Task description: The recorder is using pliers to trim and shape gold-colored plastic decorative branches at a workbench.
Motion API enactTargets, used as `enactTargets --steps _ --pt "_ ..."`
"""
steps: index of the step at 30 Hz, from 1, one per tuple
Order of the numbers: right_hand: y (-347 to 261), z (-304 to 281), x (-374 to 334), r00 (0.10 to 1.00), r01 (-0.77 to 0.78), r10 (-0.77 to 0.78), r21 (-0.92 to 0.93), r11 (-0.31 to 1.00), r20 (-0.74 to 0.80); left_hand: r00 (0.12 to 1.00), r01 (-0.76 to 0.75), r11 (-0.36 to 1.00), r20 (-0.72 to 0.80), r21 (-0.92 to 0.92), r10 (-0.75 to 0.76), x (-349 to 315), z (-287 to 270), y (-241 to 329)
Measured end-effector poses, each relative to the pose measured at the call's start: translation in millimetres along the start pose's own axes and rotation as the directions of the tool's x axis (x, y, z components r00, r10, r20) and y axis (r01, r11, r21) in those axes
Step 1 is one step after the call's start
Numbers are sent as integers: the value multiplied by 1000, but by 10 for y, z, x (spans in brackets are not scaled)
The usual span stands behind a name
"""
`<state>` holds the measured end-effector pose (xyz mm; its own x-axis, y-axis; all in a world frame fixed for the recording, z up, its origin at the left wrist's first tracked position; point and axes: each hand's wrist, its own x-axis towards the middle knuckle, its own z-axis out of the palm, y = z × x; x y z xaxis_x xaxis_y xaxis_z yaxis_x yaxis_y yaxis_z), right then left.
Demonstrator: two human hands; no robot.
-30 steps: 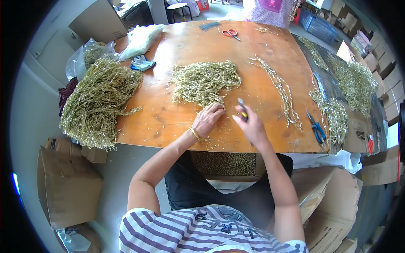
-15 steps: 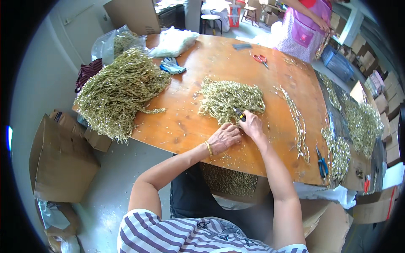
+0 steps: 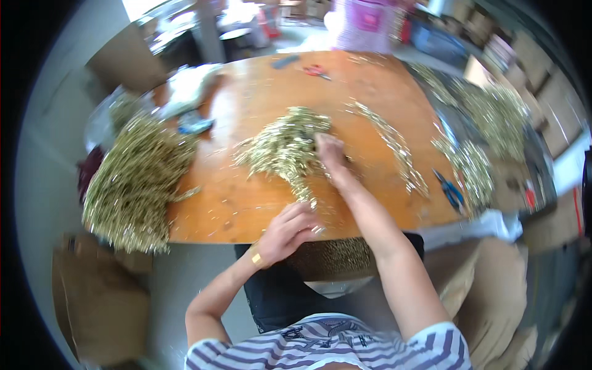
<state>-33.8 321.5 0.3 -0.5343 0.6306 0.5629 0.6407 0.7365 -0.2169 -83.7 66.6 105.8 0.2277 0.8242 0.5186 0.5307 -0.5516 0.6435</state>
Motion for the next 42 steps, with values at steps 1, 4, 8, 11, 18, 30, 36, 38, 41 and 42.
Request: enactTargets --steps 1,4,8,11,18,30,36,38,41,42 --pt "5 39 10 997 -72 73 -37 997 32 998 56 994 37 -96 -52 -62 -71 193" --pt "-60 35 18 983 -176 177 -29 984 44 980 -70 843 123 -533 159 -203 -216 643" --pt "20 -76 -26 955 -231 240 -72 970 177 999 -29 198 -32 -980 -12 -488 -53 812" --pt "502 -142 -162 974 -75 118 -221 973 192 903 85 32 64 -996 -425 -518 228 760" --pt "-283 -1836 -1474 803 -595 282 674 439 525 636 296 -35 224 -955 -739 -707 605 504" --pt "-879 -2152 -3729 552 -829 375 443 342 744 679 514 169 278 -841 -680 -808 1144 462" --pt "-936 -2192 -3264 632 -728 548 662 179 547 722 575 400 213 -714 -659 -789 1262 544" --pt "-941 -2158 -3242 744 -664 466 607 436 479 720 579 482 135 -657 -681 -816 1225 582" --pt "-839 -2464 -3151 771 -634 465 454 626 436 688 610 441 163 -658 -707 -679 1312 568" --pt "-796 -2493 -3191 782 -623 485 483 616 391 716 573 440 160 -691 -680 -597 1373 589"
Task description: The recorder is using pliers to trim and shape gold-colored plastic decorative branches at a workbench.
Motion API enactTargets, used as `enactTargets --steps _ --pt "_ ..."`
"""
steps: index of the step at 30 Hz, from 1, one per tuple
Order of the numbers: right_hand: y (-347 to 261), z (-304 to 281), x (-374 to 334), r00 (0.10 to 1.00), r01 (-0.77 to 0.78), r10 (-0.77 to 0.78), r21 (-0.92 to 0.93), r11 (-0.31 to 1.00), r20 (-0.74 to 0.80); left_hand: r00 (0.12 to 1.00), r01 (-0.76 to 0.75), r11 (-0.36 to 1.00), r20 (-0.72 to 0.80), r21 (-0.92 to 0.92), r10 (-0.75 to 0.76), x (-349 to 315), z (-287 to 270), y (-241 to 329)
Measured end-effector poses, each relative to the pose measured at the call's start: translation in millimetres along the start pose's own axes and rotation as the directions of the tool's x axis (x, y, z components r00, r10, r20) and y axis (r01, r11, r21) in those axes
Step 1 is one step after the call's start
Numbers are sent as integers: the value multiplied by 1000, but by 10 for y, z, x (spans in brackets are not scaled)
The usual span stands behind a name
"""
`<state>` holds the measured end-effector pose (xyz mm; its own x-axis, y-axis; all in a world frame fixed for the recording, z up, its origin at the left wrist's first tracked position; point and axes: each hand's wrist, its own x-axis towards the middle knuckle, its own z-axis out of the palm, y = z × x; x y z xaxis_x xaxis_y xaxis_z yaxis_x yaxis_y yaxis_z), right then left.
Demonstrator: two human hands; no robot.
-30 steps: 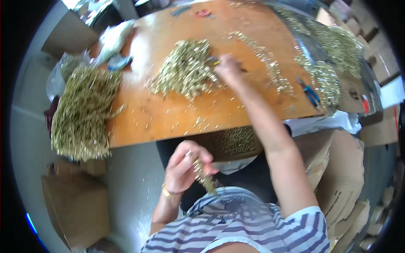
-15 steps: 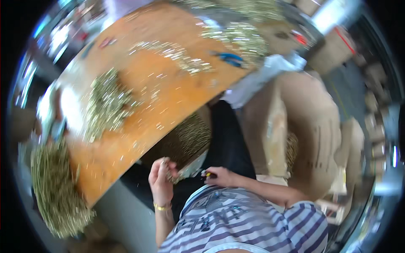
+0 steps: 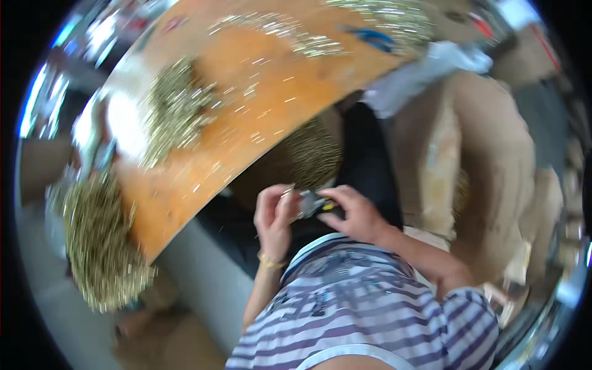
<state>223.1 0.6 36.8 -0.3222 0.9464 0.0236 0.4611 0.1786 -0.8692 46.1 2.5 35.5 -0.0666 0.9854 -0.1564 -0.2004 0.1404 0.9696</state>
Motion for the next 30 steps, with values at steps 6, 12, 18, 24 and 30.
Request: enactTargets --steps 6,12,18,24,30 --pt "-129 2 16 978 -136 126 46 990 168 998 -61 994 -31 -95 58 -58 3 -63" --pt "-121 26 75 979 -111 103 36 993 173 991 -127 986 -22 111 130 -77 -52 -130" --pt "-93 61 106 975 -125 114 44 991 192 981 -184 929 1 321 194 -67 -104 -158" --pt "251 376 201 979 -89 82 29 996 184 977 -176 866 -25 467 212 47 -160 -200" --pt "676 829 462 978 -30 67 -184 982 200 985 -9 824 -137 567 105 266 -540 -762"
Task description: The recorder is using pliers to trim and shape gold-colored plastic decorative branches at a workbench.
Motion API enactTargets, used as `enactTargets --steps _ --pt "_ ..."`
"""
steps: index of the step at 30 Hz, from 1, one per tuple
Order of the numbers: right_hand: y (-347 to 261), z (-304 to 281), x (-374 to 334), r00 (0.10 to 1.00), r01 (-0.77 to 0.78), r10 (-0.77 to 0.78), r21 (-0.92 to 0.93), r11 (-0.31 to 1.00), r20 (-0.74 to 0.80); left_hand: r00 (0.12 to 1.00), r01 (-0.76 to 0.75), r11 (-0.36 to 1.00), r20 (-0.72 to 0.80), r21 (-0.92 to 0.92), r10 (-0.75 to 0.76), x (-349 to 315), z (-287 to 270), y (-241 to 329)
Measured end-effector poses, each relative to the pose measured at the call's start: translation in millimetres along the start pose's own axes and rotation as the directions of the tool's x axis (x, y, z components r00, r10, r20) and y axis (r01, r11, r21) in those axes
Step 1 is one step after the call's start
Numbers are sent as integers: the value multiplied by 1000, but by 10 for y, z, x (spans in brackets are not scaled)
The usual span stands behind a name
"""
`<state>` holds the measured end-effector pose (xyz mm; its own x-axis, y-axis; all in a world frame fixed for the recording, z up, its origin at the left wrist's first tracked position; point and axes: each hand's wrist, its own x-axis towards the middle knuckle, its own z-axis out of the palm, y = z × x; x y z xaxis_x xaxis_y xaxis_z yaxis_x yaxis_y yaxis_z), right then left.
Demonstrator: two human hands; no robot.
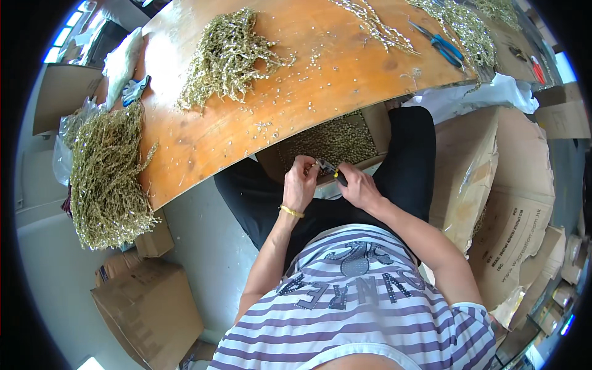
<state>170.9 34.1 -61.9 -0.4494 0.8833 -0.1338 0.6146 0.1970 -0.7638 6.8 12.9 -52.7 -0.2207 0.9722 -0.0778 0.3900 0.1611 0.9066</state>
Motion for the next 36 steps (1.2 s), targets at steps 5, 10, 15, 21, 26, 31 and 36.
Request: enactTargets --steps 5,10,15,21,26,31,36 --pt "216 193 245 1000 -11 11 -58 998 0 925 379 900 117 -214 -362 96 -8 -323" --pt "203 232 489 913 -385 210 574 723 349 986 162 974 52 -158 -156 63 59 -768" --pt "237 490 568 980 -198 163 647 736 114 987 161 973 17 -168 -160 33 63 -332" --pt "377 504 611 980 -174 192 236 956 -55 974 226 965 59 -136 -219 23 5 -414" --pt "-24 311 338 977 -177 212 666 725 30 965 255 801 87 -541 -248 15 -56 -287" --pt "-265 164 170 980 -53 184 791 609 -76 955 290 717 144 -634 -259 -58 -124 21" --pt "-428 -64 88 980 34 147 835 549 -136 967 243 755 212 -609 -141 -78 -206 262"
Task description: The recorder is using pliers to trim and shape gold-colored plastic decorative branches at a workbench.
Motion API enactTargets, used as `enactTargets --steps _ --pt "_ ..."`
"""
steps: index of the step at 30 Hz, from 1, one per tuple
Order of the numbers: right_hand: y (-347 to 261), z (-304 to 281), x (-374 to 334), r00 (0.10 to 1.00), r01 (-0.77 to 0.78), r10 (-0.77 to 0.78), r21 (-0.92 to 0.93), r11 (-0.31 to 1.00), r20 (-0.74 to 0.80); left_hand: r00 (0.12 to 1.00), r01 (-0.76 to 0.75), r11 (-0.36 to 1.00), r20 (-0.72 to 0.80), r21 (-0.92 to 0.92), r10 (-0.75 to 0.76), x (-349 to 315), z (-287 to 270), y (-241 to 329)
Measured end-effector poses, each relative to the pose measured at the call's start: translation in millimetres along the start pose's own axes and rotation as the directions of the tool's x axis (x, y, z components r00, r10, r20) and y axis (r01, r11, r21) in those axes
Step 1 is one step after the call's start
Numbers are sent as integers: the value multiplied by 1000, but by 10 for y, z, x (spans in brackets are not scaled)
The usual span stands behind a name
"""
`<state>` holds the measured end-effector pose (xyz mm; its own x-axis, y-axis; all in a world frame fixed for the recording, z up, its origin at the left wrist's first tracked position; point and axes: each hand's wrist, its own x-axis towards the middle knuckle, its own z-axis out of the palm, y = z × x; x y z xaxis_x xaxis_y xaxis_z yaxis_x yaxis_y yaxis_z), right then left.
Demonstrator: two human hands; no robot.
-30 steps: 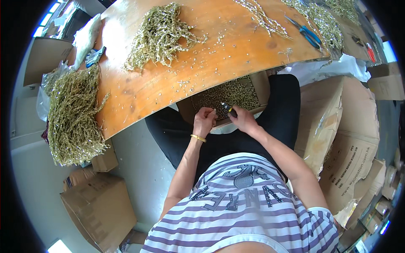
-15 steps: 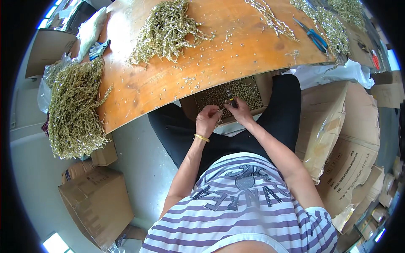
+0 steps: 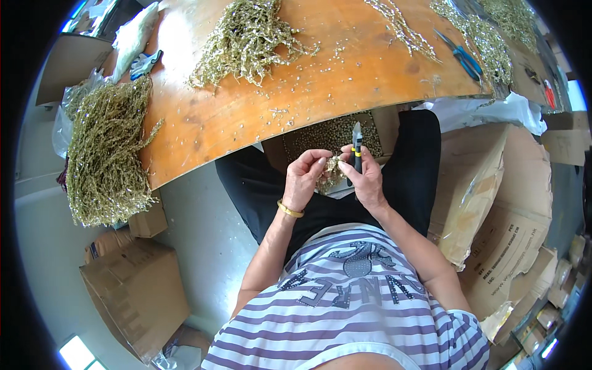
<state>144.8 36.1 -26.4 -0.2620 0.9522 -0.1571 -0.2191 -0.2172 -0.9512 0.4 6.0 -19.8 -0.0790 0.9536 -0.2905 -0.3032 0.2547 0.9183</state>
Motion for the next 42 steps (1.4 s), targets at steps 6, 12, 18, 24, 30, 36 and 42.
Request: enactTargets --steps 6,12,18,24,30,36,42 --pt "-232 26 -42 1000 -23 24 19 1000 -20 984 -178 979 8 96 178 -93 192 115" --pt "-398 62 -114 995 -97 96 55 994 18 960 -277 948 -9 156 281 -107 234 141" --pt "-433 42 -139 993 -113 112 56 992 20 990 -140 990 29 -27 140 -126 271 216" --pt "-498 -11 -119 1000 27 -28 -127 992 -7 984 -176 975 -8 137 178 -138 251 163" --pt "-567 -33 -59 998 55 -54 -42 998 29 944 -325 943 79 76 319 -92 250 184" --pt "-610 -83 -13 985 28 1 -163 986 175 988 3 950 147 -313 45 -99 182 196" --pt "-593 -21 -15 998 14 -9 -99 995 55 825 -430 748 -116 506 553 -74 298 289"
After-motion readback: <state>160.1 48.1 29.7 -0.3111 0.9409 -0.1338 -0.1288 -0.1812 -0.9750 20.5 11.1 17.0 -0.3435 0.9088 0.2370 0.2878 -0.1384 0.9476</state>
